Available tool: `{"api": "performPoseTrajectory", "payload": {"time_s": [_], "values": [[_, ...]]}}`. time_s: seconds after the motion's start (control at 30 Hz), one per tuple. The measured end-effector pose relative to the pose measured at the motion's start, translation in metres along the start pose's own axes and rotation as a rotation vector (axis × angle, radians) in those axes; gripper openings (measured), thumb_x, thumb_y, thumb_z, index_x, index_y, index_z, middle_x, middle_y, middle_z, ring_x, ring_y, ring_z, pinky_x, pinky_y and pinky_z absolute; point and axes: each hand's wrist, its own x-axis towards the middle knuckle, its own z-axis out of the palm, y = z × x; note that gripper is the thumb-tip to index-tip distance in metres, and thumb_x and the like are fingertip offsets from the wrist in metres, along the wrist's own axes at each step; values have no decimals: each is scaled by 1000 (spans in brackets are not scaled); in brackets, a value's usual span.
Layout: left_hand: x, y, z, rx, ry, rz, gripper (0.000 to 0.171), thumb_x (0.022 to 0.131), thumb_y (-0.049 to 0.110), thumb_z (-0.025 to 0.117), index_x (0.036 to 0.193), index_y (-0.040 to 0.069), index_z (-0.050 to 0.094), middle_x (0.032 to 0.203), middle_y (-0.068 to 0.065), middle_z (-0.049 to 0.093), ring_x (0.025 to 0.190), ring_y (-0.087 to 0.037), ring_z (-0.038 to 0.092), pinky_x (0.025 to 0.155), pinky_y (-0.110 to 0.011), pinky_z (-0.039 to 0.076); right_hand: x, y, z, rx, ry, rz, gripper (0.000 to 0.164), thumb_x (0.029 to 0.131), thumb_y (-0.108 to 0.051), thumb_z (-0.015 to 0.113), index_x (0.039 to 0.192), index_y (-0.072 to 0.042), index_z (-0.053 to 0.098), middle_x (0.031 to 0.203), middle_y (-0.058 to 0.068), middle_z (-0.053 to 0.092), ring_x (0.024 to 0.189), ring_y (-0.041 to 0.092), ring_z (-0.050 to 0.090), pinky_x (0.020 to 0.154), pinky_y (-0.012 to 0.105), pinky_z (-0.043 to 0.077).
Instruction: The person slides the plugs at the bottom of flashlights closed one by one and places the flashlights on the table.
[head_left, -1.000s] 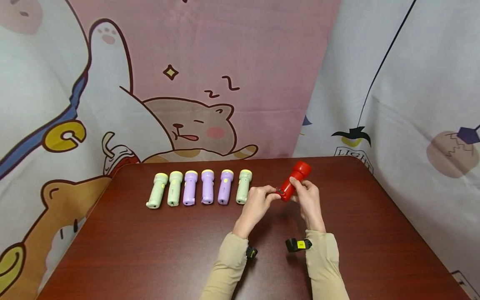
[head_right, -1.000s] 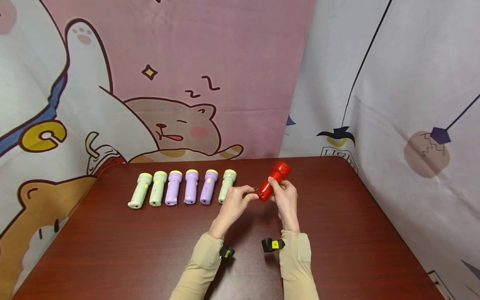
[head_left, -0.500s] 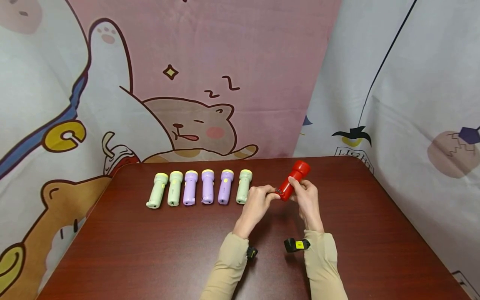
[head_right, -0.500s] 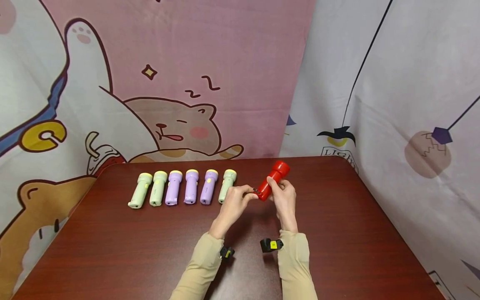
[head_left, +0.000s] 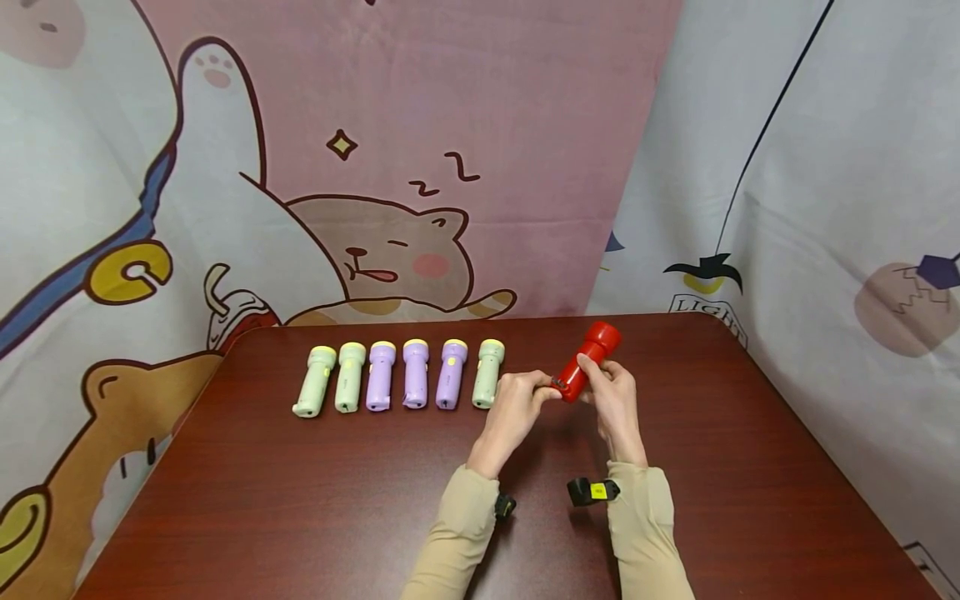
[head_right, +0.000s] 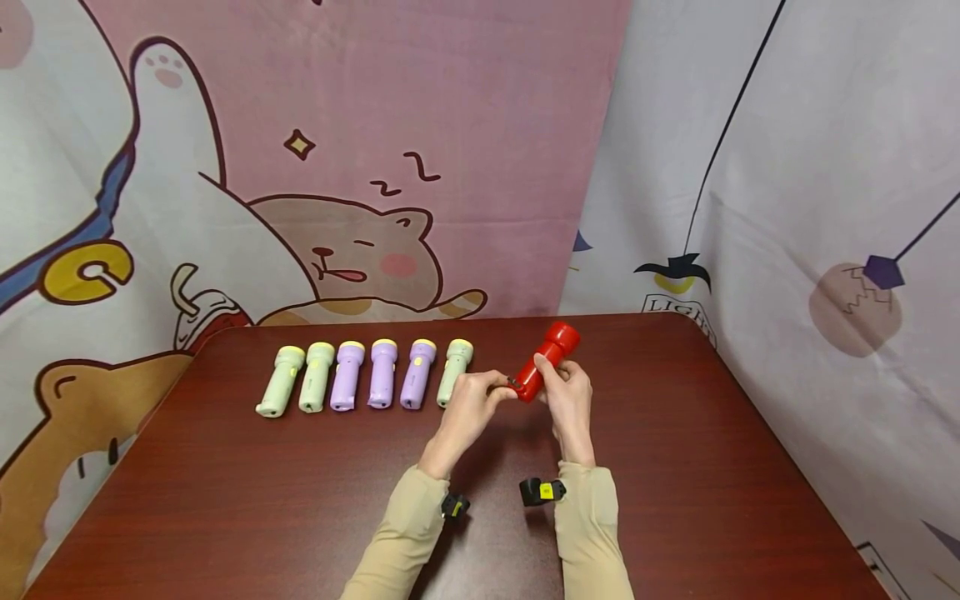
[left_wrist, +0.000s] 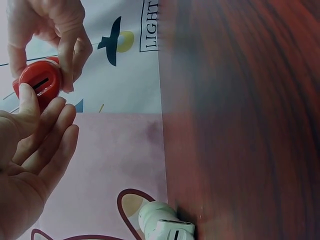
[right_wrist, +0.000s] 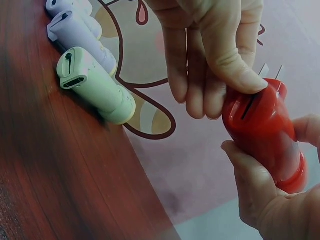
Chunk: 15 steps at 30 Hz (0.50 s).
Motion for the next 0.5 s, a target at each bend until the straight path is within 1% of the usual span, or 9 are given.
{"api": "performPoseTrajectory", "payload": {"time_s": [0.3,0.5], "values": [[0,1,0,43,13,16,20,77,22,73,89,5,74,83,-4,75,74,-14,69,65,-19,53,1,1,2,21,13,1,42,92,-23,60,114,12,49,77,-4,61,59,5,62,61,22,56],[0,2,1,50,29,49,20,77,23,73,87,6,73,82,-4,75,73,-13,69,65,-19,53,0,0,2,47,10,6,42,93,-22,59,114,12,48,74,-6,61,59,4,62,59,21,55]]}}
